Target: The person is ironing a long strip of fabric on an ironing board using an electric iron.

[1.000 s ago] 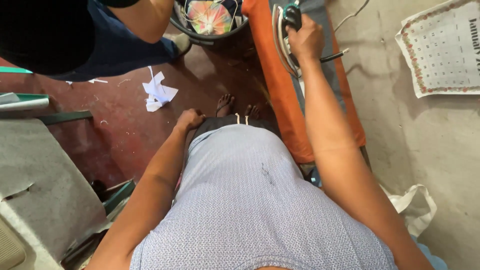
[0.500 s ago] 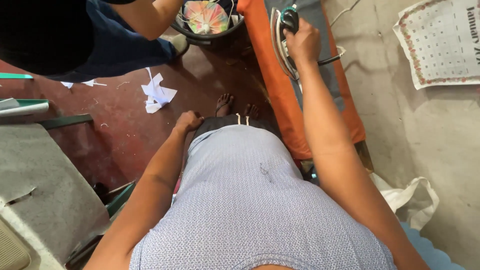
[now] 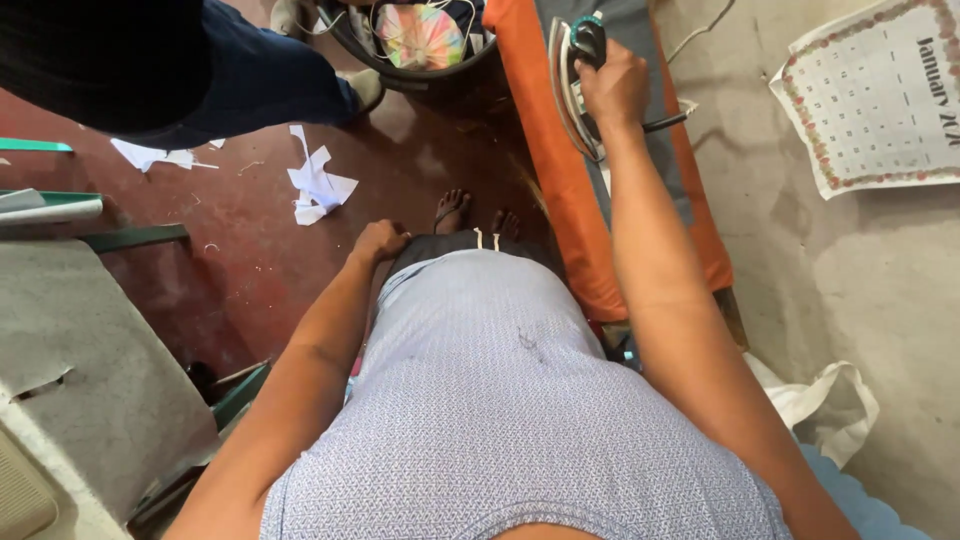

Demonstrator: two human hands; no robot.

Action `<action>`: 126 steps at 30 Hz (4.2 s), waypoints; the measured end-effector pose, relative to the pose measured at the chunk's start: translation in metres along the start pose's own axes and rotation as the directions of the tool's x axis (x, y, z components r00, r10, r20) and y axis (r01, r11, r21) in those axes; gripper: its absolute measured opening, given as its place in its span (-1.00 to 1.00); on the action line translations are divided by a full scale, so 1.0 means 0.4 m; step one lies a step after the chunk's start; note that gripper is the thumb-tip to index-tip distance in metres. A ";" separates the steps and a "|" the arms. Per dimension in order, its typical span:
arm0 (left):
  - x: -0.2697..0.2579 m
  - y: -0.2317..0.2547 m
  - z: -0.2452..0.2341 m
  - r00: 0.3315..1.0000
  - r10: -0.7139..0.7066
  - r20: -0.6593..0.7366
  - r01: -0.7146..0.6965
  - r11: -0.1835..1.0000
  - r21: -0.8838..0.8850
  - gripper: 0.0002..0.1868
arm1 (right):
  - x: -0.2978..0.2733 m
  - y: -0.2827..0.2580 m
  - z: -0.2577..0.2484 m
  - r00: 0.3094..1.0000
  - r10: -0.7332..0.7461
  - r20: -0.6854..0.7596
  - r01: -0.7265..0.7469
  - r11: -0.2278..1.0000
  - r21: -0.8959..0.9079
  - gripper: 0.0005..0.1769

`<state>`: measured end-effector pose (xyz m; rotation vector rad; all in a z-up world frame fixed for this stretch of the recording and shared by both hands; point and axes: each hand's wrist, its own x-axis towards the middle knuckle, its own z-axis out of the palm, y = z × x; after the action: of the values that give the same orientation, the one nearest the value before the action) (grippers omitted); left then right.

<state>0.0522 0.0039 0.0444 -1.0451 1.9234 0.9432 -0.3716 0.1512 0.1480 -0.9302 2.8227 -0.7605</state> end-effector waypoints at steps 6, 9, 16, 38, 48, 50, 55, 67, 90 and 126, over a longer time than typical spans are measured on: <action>0.008 -0.010 0.001 1.000 -0.007 0.012 0.006 0.999 0.039 -0.50 | -0.024 0.007 -0.002 1.000 0.008 -0.018 -0.008 1.000 0.026 -0.67; 0.023 -0.002 -0.003 0.999 0.037 -0.002 -0.037 0.998 0.055 -0.50 | -0.057 0.010 -0.026 1.000 0.015 -0.006 -0.015 1.000 0.023 -0.68; 0.014 0.025 -0.012 0.996 0.080 -0.031 -0.080 0.997 0.000 -0.49 | -0.163 0.083 -0.030 0.997 0.025 -0.067 -0.030 0.996 -0.079 -0.63; -0.022 0.030 -0.039 1.000 -0.005 0.009 0.006 0.999 -0.049 -0.50 | 0.048 0.004 0.022 0.998 -0.042 -0.042 0.043 0.999 0.011 -0.64; -0.011 0.034 -0.038 0.999 -0.031 0.044 0.032 0.999 -0.022 -0.51 | -0.068 0.021 -0.044 1.000 -0.026 -0.010 0.027 0.997 0.069 -0.72; -0.001 0.032 -0.038 0.999 -0.019 0.047 0.020 1.000 -0.015 -0.51 | -0.119 0.038 -0.063 1.000 -0.027 -0.002 0.027 0.996 0.088 -0.74; 0.095 0.001 0.014 1.000 0.003 -0.026 -0.003 1.000 -0.007 -0.49 | -0.274 0.095 -0.115 0.986 0.166 -0.011 -0.167 0.985 -0.050 -0.71; 0.148 0.051 -0.017 0.998 0.050 -0.031 -0.048 0.997 0.058 -0.45 | -0.630 0.228 -0.196 0.918 0.396 0.013 -0.385 0.900 -0.205 -0.57; 0.193 0.021 0.016 0.997 0.077 -0.022 -0.076 0.994 0.073 -0.46 | -0.429 0.172 -0.146 0.959 0.252 -0.126 -0.242 0.966 0.086 -0.60; -0.021 0.062 -0.051 0.998 -0.068 0.005 0.069 0.996 -0.054 -0.52 | 0.090 -0.021 0.051 0.957 -0.198 -0.213 0.213 0.976 0.048 -0.41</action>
<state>0.0285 -0.0008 0.0672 -1.1332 1.8569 0.9622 -0.3919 0.1160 0.1371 -1.2141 2.8783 -1.0312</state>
